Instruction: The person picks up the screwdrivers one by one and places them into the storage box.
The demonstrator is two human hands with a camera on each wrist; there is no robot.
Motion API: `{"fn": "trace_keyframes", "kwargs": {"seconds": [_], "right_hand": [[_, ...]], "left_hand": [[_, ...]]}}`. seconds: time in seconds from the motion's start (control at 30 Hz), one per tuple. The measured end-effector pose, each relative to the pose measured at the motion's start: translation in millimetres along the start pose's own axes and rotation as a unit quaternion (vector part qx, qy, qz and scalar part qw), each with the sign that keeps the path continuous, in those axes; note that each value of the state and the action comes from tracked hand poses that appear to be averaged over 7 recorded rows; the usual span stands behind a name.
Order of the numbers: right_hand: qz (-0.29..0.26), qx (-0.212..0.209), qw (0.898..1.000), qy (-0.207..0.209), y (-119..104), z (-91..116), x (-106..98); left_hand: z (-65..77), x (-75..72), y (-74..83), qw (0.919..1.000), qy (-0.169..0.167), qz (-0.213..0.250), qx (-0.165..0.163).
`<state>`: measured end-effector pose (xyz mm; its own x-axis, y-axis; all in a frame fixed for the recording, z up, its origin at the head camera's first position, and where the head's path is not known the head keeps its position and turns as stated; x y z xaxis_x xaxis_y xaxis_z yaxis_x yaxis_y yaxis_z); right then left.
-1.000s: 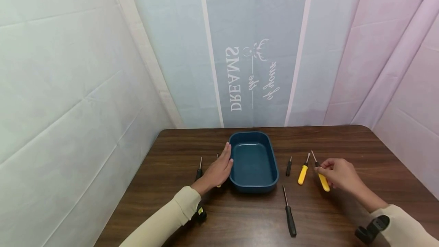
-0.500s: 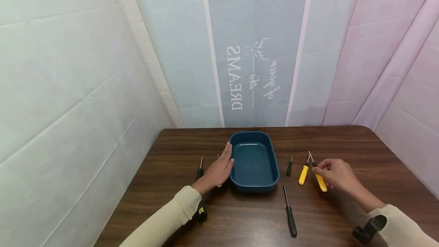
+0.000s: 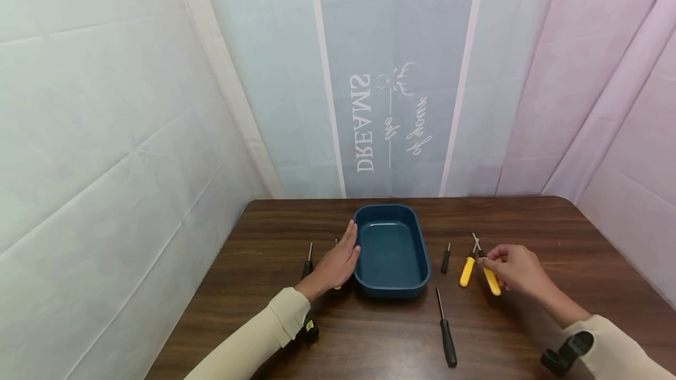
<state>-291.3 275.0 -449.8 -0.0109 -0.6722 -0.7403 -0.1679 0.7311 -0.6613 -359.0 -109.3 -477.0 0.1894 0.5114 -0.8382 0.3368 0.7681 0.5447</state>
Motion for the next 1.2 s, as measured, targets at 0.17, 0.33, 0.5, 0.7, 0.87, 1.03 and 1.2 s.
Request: {"fn": "trace_keyframes", "kwargs": {"seconds": [0.17, 0.33, 0.5, 0.7, 0.87, 1.03, 1.2], "right_hand": [[-0.005, 0.001, 1.000, 0.001, -1.6, -3.4, -1.8], [-0.007, -0.001, 1.000, -0.002, -1.7, -7.7, -3.2], [-0.014, -0.001, 1.000, -0.005, -2.8, -12.7, -5.0], [-0.018, 0.002, 1.000, -0.010, -4.9, -19.6, -7.5], [-0.024, 0.004, 1.000, -0.010, -5.7, -19.9, -5.0], [-0.029, 0.002, 1.000, -0.010, -6.1, -20.3, -2.4], [-0.032, -0.002, 0.999, -0.010, -7.7, -19.8, -0.1]], "left_hand": [[-1.1, -4.6, 2.2, 1.0000, -0.006, 0.002, -0.002], [-4.9, -4.5, 0.4, 1.0000, -0.008, -0.001, -0.002], [-7.5, -5.4, 0.6, 1.0000, -0.008, -0.003, 0.000], [-9.5, -8.0, 2.5, 0.9999, -0.010, -0.003, -0.001], [-9.4, -6.8, 2.3, 1.0000, -0.006, 0.001, 0.001], [-8.5, -5.8, 2.9, 1.0000, -0.003, 0.002, 0.004], [-7.2, -4.4, 1.8, 1.0000, 0.001, -0.002, 0.004]]}}
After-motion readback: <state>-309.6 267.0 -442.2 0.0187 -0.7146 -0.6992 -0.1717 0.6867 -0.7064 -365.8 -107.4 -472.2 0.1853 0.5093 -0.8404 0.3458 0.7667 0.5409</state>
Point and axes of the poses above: each hand's wrist, its own z-axis away from the middle knuckle, its own x-axis out of the palm, y = z × x, the point moved 4 cm from there along -z, towards the middle knuckle, and after that the axes turned 9 degrees about -x, right-handed, at the moved point
